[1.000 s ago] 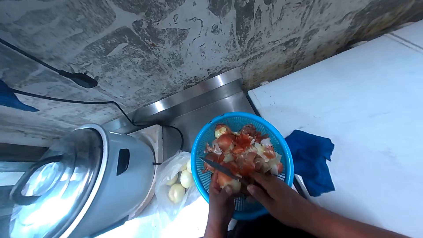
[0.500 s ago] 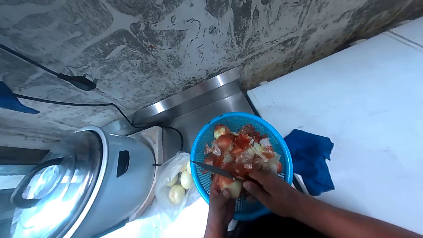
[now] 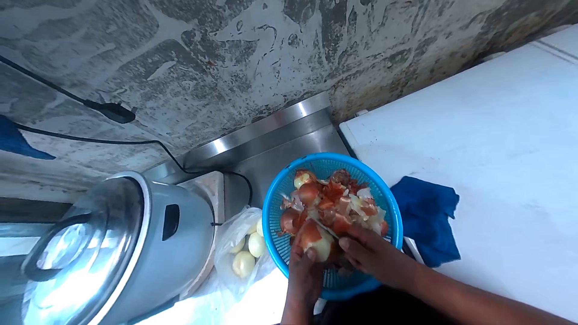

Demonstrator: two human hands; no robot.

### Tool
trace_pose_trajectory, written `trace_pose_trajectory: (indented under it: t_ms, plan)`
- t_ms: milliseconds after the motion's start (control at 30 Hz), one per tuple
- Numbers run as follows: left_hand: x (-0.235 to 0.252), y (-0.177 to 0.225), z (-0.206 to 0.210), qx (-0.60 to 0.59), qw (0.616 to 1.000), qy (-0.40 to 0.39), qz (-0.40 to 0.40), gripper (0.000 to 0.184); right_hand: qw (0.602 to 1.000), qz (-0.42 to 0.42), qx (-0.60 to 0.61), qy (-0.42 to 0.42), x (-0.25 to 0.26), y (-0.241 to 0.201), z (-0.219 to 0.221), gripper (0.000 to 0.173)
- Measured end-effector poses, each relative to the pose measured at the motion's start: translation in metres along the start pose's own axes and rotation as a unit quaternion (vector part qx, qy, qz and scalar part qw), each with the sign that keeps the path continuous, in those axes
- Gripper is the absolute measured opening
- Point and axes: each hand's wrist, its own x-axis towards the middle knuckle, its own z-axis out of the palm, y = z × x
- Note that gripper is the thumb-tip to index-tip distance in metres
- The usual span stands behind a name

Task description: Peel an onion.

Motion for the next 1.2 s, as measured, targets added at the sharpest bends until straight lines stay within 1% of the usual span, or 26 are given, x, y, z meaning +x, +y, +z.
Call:
trace_pose_trajectory:
  t_ms: [33,67,133,300,333,367,433,500,567,600,633,700,733,767,833,867,900,967,1033,1067,1200]
  plan:
    - [0.000,0.000,0.000,-0.002,1.000,0.012,0.006,0.084,0.996,-0.018,-0.085,0.007,-0.003,0.000,0.001,0.042]
    - [-0.001,0.000,0.000,-0.006,1.000,0.021,0.012,0.086,0.989,-0.034,-0.145,0.012,-0.006,-0.001,0.002,0.048]
    - [-0.002,0.000,-0.001,-0.017,0.999,0.025,0.019,0.084,0.977,-0.047,-0.205,0.020,-0.012,-0.001,0.004,0.053]
    - [-0.001,-0.001,-0.006,-0.010,1.000,0.005,0.021,0.082,0.976,-0.003,-0.219,-0.010,-0.011,-0.010,0.000,0.051]
    - [-0.002,-0.001,-0.007,-0.008,1.000,-0.005,0.017,0.078,0.974,-0.001,-0.227,-0.015,-0.010,-0.010,0.000,0.050]
    - [-0.002,-0.001,-0.008,-0.004,1.000,-0.024,0.015,0.071,0.972,-0.005,-0.235,-0.016,-0.008,-0.009,0.001,0.047]
    - [-0.002,-0.001,-0.007,0.002,0.998,-0.065,0.014,0.059,0.967,-0.016,-0.253,-0.015,-0.001,-0.009,0.001,0.049]
    - [-0.002,-0.001,-0.008,-0.001,0.997,-0.071,0.016,0.057,0.962,-0.033,-0.272,-0.008,0.005,-0.005,0.001,0.052]
    - [-0.003,-0.003,-0.011,-0.018,0.997,-0.066,0.018,0.055,0.956,-0.075,-0.282,0.014,0.005,0.001,0.004,0.053]
    - [-0.003,-0.004,-0.012,-0.030,0.997,-0.065,0.017,0.054,0.961,-0.090,-0.262,0.024,0.004,0.005,0.005,0.052]
    - [-0.004,-0.004,-0.012,-0.039,0.997,-0.063,0.014,0.053,0.972,-0.094,-0.214,0.028,0.003,0.006,0.005,0.049]
    - [-0.006,-0.001,-0.011,-0.057,0.997,-0.052,-0.001,0.054,0.998,-0.049,-0.036,0.001,0.003,0.000,0.005,0.039]
    - [-0.007,0.000,-0.011,-0.070,0.996,-0.050,-0.011,0.054,0.997,-0.007,0.066,-0.024,0.002,-0.004,0.004,0.036]
    - [-0.008,0.001,-0.009,-0.086,0.995,-0.048,-0.025,0.055,0.986,0.037,0.159,-0.045,0.000,-0.007,0.003,0.034]
    - [-0.006,0.003,-0.008,-0.120,0.989,-0.067,-0.046,0.055,0.953,0.099,0.281,-0.056,-0.002,-0.008,0.002,0.035]
    - [-0.004,0.004,-0.006,-0.133,0.988,-0.065,-0.053,0.054,0.940,0.113,0.316,-0.055,-0.003,-0.007,0.002,0.036]
    - [-0.002,0.004,-0.003,-0.139,0.987,-0.044,-0.062,0.055,0.932,0.119,0.337,-0.053,-0.004,-0.006,0.002,0.038]
    - [0.001,0.006,0.003,-0.140,0.987,0.000,-0.078,0.059,0.930,0.117,0.346,-0.046,-0.004,-0.002,0.000,0.040]
    - [0.002,0.008,0.007,-0.126,0.988,0.022,-0.090,0.063,0.929,0.116,0.349,-0.047,-0.004,0.001,-0.002,0.039]
    - [0.001,0.008,0.007,-0.122,0.988,0.019,-0.090,0.063,0.925,0.120,0.358,-0.052,-0.005,0.002,-0.003,0.039]
    - [-0.001,0.004,-0.001,-0.147,0.986,-0.052,-0.056,0.053,0.901,0.130,0.409,-0.064,-0.007,0.003,0.001,0.042]
